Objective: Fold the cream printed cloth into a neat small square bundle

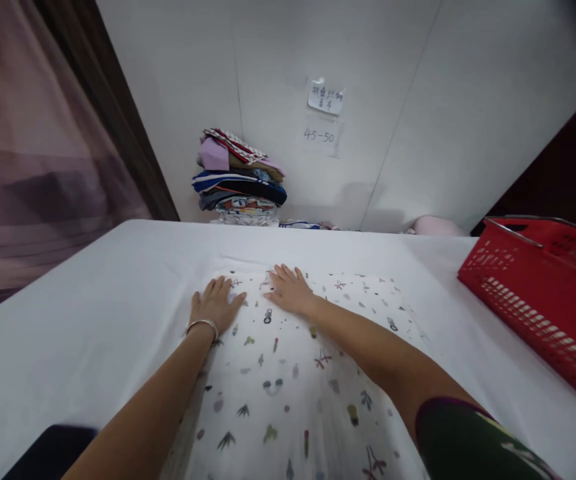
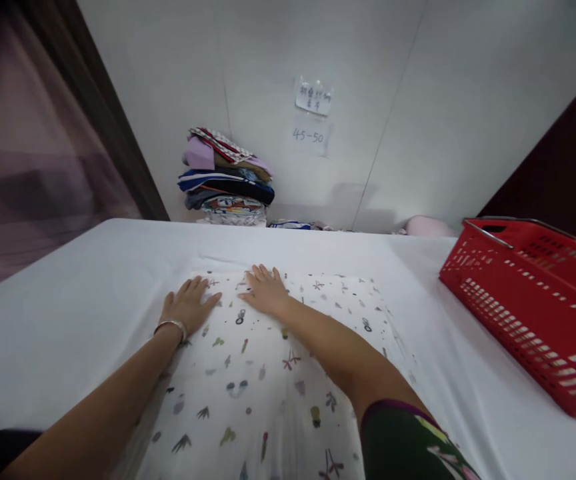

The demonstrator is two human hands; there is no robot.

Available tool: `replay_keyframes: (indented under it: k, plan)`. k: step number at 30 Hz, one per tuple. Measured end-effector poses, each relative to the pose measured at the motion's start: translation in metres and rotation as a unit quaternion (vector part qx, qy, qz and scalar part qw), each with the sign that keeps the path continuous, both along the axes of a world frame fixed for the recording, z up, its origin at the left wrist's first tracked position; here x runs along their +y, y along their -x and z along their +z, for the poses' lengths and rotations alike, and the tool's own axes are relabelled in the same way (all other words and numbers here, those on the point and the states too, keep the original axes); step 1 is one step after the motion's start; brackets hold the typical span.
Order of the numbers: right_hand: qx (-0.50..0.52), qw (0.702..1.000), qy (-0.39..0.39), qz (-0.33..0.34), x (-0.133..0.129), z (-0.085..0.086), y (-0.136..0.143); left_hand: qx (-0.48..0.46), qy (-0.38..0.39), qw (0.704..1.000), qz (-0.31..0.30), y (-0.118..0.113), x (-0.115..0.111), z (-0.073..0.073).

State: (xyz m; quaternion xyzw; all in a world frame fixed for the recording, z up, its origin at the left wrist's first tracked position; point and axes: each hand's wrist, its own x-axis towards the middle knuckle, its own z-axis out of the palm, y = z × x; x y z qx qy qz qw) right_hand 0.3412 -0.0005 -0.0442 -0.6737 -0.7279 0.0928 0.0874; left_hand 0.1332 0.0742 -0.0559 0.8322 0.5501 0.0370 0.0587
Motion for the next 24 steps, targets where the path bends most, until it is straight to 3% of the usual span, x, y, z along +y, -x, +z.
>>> replay_keyframes:
  k: [6, 10, 15, 19, 24]
  plan:
    - [0.002, 0.997, 0.045, -0.059, -0.053, -0.001, -0.046, -0.008, -0.004, 1.0, -0.006, 0.0, 0.001, 0.001]
    - [0.017, 0.995, 0.075, -0.07, -0.055, 0.002, -0.06, -0.011, -0.001, 1.0, -0.009, 0.0, 0.001, 0.002]
    - [0.034, 0.995, 0.034, -0.091, -0.07, 0.008, -0.073, 0.005, 0.003, 1.0, -0.003, -0.001, 0.003, 0.004]
    - [-0.001, 0.984, 0.04, -0.173, -0.09, 0.001, -0.099, 0.009, 0.001, 1.0, -0.008, -0.002, 0.004, 0.006]
    - [0.018, 0.981, 0.045, -0.186, -0.091, -0.006, -0.115, 0.011, 0.0, 1.0, -0.008, -0.002, 0.003, 0.006]
